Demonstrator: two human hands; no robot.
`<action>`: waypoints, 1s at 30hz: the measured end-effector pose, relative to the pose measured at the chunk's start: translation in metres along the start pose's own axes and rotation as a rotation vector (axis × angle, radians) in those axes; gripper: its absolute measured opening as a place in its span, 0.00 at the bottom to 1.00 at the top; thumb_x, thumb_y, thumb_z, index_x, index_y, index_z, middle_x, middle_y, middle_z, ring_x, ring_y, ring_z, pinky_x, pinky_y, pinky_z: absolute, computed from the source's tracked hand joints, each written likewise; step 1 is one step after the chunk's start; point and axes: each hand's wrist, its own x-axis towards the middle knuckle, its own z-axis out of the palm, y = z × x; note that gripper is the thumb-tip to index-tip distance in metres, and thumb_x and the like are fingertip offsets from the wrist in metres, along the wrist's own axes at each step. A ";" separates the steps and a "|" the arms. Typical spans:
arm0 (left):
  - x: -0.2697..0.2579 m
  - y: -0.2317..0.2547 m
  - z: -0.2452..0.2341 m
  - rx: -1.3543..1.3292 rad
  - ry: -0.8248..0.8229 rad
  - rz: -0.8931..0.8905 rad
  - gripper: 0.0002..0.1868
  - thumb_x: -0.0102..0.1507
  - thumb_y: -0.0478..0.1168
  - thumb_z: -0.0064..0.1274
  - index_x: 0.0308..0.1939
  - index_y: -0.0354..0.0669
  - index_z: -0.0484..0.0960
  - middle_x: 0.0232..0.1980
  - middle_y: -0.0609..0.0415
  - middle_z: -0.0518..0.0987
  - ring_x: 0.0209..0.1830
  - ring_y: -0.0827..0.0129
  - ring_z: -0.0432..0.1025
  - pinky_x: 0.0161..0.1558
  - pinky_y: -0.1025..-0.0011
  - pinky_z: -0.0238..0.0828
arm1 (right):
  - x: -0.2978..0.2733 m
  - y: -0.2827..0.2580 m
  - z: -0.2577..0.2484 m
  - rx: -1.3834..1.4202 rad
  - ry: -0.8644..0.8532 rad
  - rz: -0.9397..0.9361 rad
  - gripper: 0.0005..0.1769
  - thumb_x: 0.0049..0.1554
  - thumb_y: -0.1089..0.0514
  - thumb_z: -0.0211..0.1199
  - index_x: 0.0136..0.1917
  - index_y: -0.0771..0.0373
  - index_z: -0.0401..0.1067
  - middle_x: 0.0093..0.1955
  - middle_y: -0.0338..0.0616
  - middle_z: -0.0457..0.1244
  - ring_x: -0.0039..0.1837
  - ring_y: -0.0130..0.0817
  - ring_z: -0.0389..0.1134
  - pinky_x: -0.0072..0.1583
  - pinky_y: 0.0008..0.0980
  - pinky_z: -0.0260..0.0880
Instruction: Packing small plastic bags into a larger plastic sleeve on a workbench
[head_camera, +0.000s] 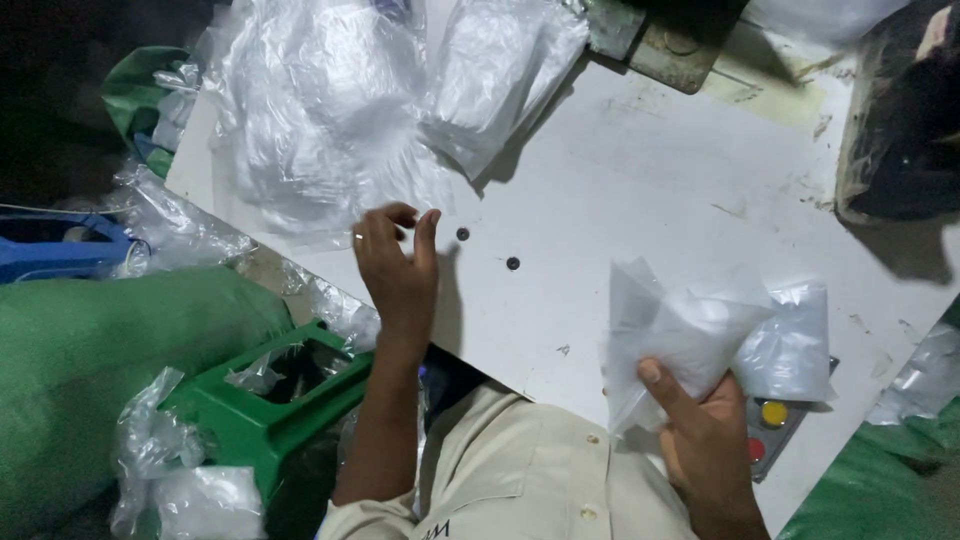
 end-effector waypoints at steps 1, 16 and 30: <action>0.010 -0.016 0.000 0.201 0.012 0.034 0.12 0.67 0.47 0.57 0.45 0.44 0.78 0.47 0.47 0.73 0.46 0.57 0.66 0.45 0.61 0.65 | -0.001 -0.002 0.002 0.029 -0.010 0.026 0.30 0.48 0.65 0.66 0.64 0.66 0.69 0.58 0.50 0.68 0.58 0.42 0.69 0.60 0.42 0.72; -0.011 0.003 0.002 0.191 -0.023 0.208 0.06 0.68 0.38 0.61 0.39 0.42 0.79 0.35 0.54 0.80 0.33 0.65 0.74 0.36 0.66 0.68 | -0.019 -0.032 0.012 -0.166 0.070 -0.010 0.26 0.49 0.56 0.68 0.62 0.64 0.75 0.55 0.47 0.71 0.57 0.38 0.72 0.58 0.38 0.75; -0.078 0.067 0.049 -0.988 -0.726 -0.992 0.23 0.63 0.64 0.54 0.27 0.52 0.71 0.25 0.62 0.72 0.27 0.73 0.67 0.35 0.72 0.65 | -0.011 -0.034 0.023 -0.354 -0.138 0.065 0.25 0.48 0.56 0.72 0.59 0.62 0.78 0.49 0.47 0.72 0.50 0.38 0.71 0.52 0.35 0.71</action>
